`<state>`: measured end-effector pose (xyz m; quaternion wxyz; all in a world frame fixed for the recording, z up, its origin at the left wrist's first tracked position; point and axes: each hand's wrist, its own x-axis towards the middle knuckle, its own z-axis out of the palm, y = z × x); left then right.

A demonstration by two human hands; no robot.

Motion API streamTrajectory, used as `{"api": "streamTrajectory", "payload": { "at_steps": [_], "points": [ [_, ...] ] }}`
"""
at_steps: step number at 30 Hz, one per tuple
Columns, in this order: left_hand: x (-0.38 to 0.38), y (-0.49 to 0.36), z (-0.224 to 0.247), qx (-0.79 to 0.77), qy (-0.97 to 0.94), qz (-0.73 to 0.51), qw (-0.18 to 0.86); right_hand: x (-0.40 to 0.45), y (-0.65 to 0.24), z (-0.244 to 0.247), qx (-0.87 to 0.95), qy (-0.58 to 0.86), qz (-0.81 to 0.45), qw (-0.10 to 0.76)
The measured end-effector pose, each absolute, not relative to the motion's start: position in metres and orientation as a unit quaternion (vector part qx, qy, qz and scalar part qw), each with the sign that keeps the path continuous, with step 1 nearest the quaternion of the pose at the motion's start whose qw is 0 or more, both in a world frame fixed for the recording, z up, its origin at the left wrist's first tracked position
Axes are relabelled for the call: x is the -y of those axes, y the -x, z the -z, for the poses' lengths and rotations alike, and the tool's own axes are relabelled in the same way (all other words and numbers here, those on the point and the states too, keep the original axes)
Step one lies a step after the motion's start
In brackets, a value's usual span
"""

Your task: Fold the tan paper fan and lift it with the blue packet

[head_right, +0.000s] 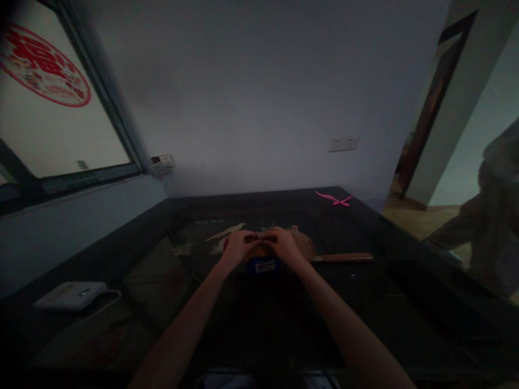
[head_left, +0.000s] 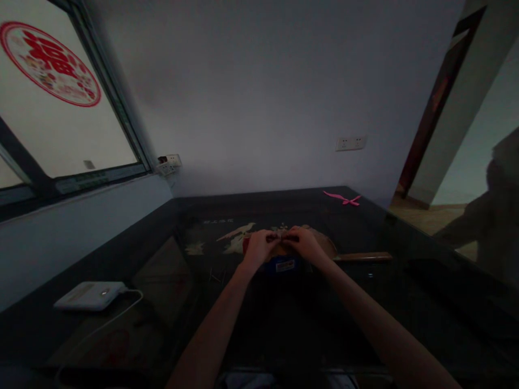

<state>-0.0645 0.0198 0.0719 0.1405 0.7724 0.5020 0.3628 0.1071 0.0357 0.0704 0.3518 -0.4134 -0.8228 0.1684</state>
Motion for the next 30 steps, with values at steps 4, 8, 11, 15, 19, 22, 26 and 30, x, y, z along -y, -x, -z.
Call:
{"api": "streamTrajectory", "payload": {
  "at_steps": [4,8,11,15,19,22,26,30],
  "points": [
    [-0.017,0.066,-0.072,-0.510,-0.767,-0.370,0.126,-0.040,-0.106,-0.067,0.828,0.406,-0.158,0.354],
    [-0.015,0.065,-0.072,-0.522,-0.769,-0.354,0.103,-0.040,-0.104,-0.068,0.828,0.410,-0.144,0.354],
    [-0.013,0.064,-0.071,-0.530,-0.766,-0.351,0.096,-0.038,-0.102,-0.068,0.819,0.412,-0.143,0.374],
    [-0.011,0.064,-0.071,-0.535,-0.753,-0.369,0.109,-0.035,-0.099,-0.066,0.783,0.434,-0.161,0.417],
    [-0.011,0.066,-0.073,-0.533,-0.724,-0.410,0.153,-0.034,-0.098,-0.066,0.750,0.435,-0.199,0.457],
    [-0.014,0.067,-0.071,-0.528,-0.702,-0.435,0.200,-0.033,-0.097,-0.067,0.724,0.436,-0.239,0.478],
    [-0.019,0.068,-0.066,-0.504,-0.673,-0.483,0.245,-0.031,-0.096,-0.069,0.709,0.439,-0.258,0.487],
    [-0.020,0.070,-0.069,-0.463,-0.618,-0.563,0.294,-0.029,-0.096,-0.071,0.691,0.444,-0.277,0.499]
  ]
}}
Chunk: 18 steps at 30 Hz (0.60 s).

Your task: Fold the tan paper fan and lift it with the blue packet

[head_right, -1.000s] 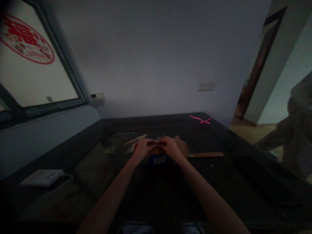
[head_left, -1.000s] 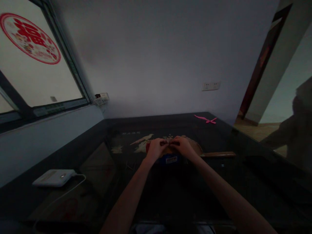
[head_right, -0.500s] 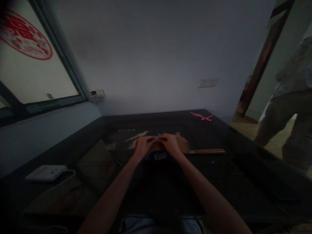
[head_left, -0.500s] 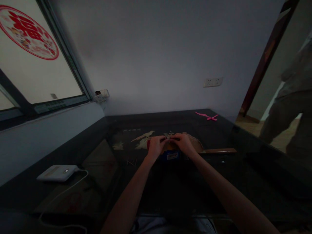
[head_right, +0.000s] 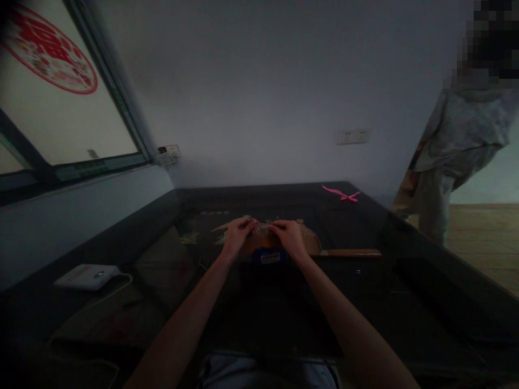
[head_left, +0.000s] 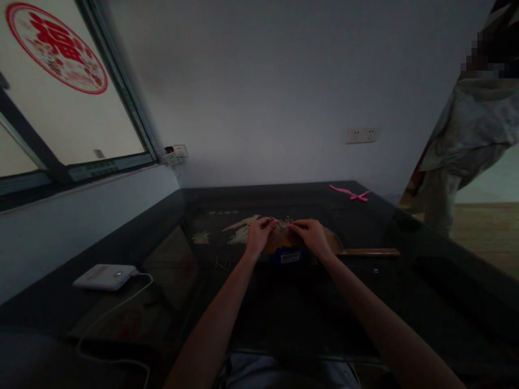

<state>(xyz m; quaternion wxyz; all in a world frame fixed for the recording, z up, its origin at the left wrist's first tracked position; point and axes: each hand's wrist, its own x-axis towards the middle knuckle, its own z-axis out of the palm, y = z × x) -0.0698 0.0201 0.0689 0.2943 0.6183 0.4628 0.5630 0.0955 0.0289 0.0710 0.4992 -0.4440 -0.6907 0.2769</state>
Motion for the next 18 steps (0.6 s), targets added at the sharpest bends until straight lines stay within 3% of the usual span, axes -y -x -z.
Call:
{"api": "streamTrajectory", "payload": {
  "at_steps": [6,11,14,18],
  "points": [
    [-0.004,0.125,-0.080,-0.494,-0.590,-0.588,0.251,-0.018,-0.099,-0.084,0.662,0.447,-0.309,0.516],
    [0.011,0.217,-0.067,-0.652,-0.643,-0.389,0.101,0.016,-0.095,-0.101,0.682,0.374,-0.347,0.524],
    [0.014,0.251,-0.055,-0.715,-0.639,-0.272,0.084,0.043,-0.076,-0.100,0.730,0.328,-0.398,0.448],
    [0.016,0.262,-0.044,-0.732,-0.642,-0.201,0.112,0.061,-0.030,-0.077,0.822,0.311,-0.396,0.267]
  ]
}}
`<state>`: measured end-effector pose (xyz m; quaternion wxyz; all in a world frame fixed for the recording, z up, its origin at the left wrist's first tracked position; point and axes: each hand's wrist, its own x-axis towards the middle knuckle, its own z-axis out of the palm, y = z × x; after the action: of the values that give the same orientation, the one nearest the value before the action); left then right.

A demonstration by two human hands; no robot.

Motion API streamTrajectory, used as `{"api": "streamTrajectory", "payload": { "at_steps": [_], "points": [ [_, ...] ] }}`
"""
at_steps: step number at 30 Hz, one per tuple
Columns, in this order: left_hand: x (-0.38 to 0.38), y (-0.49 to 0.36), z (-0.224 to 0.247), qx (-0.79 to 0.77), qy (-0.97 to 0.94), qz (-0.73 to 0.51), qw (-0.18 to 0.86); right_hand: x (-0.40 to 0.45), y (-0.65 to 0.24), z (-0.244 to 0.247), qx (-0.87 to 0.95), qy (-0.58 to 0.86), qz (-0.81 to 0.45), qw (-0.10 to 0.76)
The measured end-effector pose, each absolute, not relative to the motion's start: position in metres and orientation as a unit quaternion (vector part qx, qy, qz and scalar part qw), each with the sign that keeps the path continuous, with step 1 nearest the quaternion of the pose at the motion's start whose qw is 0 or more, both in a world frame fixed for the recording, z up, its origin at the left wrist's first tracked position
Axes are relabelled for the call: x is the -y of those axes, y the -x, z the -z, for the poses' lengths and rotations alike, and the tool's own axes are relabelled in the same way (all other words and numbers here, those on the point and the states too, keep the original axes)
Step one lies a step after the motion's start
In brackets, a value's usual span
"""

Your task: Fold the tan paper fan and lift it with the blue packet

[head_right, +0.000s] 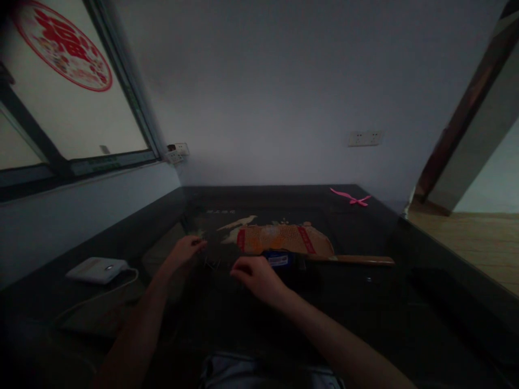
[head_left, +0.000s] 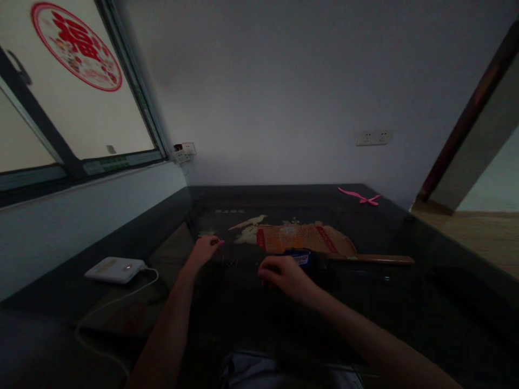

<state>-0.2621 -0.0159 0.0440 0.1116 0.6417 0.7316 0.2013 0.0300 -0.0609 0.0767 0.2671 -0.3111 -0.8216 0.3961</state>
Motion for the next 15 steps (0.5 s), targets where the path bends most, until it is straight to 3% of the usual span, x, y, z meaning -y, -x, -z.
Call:
{"api": "streamTrajectory", "payload": {
  "at_steps": [4,15],
  "points": [
    [0.016,0.264,-0.038,-0.719,-0.654,-0.188,0.139,0.048,0.023,-0.052,0.888,0.357,-0.250,0.145],
    [0.022,0.265,-0.037,-0.734,-0.644,-0.146,0.161,0.004,0.084,-0.027,0.903,0.404,-0.102,0.104]
  ]
}}
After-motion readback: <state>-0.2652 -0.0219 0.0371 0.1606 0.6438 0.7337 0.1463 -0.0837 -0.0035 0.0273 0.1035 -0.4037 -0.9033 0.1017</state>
